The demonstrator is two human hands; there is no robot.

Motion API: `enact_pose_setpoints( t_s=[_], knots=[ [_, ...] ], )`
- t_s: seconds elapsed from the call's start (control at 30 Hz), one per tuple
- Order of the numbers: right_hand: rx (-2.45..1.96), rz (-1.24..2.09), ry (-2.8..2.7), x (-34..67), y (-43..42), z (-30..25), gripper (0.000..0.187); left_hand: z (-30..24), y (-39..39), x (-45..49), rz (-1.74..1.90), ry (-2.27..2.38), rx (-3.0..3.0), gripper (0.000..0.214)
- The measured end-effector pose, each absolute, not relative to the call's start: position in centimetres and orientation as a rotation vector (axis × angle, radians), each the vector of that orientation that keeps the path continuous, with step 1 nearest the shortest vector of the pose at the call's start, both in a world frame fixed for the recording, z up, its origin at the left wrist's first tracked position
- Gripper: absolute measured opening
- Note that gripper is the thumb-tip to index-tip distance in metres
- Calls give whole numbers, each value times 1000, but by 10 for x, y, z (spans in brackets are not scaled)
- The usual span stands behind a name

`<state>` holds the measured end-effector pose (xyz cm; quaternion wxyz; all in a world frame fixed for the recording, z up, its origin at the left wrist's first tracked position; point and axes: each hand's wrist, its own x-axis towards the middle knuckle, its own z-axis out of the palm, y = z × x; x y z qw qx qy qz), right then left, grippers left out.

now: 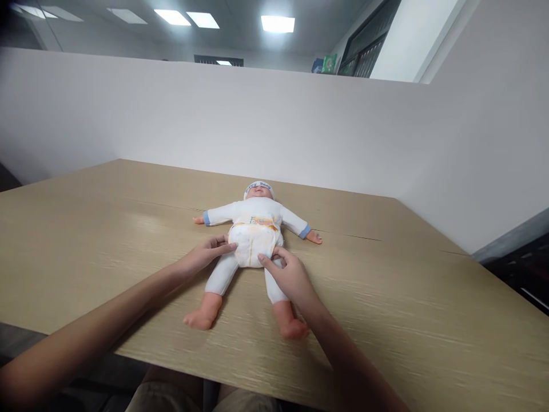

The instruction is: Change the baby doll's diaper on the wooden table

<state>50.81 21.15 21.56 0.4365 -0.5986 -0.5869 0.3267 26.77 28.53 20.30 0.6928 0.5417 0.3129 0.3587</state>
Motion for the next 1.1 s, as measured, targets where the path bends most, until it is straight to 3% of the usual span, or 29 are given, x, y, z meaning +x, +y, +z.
enact_pose_setpoints(
  t_s=[0.53,0.87,1.1],
  knots=[
    [-1437,730,-1431,508,214,208,35,210,282,265,785,725,1207,53],
    [-1316,918,-1398,507,217,203,35,208,288,259,804,760,1159,47],
    [-1479,715,-1475,506,209,207,37,208,288,258,828,741,1113,45]
  ],
)
